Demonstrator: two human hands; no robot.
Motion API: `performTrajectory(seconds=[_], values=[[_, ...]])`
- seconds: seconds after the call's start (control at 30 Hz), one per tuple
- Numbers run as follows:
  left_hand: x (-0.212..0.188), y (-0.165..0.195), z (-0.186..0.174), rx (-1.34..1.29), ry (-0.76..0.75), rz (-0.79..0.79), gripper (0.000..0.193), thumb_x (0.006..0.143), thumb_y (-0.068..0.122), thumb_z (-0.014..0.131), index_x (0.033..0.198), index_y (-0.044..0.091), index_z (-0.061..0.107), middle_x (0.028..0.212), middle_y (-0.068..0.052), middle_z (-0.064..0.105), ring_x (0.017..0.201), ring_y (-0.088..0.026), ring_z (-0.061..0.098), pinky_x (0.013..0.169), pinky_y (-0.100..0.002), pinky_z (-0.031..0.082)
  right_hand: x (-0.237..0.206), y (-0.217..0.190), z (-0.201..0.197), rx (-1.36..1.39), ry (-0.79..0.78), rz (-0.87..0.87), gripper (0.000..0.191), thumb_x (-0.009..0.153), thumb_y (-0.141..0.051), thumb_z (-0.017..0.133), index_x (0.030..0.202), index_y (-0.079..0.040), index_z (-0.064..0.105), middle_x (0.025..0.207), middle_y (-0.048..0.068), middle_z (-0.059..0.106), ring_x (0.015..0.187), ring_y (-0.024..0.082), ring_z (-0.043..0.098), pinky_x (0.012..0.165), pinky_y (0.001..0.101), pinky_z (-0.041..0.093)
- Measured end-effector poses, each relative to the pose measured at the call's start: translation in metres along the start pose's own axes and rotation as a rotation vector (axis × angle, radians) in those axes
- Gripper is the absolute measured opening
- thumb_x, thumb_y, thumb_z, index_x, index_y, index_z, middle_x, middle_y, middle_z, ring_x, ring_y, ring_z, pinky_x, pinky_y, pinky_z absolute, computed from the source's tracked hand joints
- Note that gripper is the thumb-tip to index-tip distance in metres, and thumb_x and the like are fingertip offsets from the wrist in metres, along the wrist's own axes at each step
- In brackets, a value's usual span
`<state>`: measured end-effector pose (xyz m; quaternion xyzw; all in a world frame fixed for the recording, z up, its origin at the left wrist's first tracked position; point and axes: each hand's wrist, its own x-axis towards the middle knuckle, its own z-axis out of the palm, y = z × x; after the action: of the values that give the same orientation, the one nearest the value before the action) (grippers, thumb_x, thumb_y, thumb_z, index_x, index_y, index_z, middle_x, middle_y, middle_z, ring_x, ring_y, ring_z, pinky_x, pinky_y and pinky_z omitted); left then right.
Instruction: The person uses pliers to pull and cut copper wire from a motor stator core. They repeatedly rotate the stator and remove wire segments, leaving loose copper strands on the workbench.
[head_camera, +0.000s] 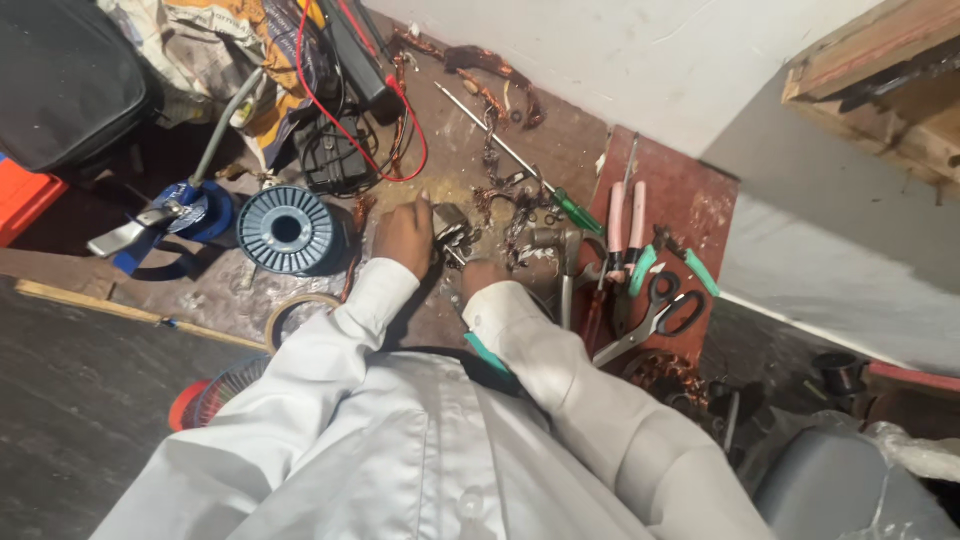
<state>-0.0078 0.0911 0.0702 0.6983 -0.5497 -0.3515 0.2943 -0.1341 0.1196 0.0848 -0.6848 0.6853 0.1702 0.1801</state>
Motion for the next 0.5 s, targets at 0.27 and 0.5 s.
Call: performTrajectory(seconds=[0.27,0.5], values=[[-0.005,-0.004,-0.009,-0.028,0.056,0.011,0.062,0.108,0.044,0.039,0.087,-0.006,0.070,0.087,-0.035,0.066,0.086,-0.055,0.062,0.081,-0.060,0.044,-0.021,0.016,-0.001,0.078,-0.217,-0.161,0.023,0.091,-0.017,0.064,0.102,0.001,0.074,0.106,0.028,0.069,0.105,0.046,0.069,0.090,0.0486,0.057],[0.007,-0.027,-0.023,-0.333,0.054,-0.247,0.065,0.102,0.052,0.044,0.090,-0.007,0.067,0.085,-0.032,0.069,0.085,-0.044,0.070,0.083,-0.050,0.049,-0.017,0.065,-0.037,0.160,0.144,0.008,0.027,0.093,-0.017,0.063,0.113,0.002,0.063,0.095,0.029,0.070,0.094,0.048,0.069,0.091,0.0540,0.053]])
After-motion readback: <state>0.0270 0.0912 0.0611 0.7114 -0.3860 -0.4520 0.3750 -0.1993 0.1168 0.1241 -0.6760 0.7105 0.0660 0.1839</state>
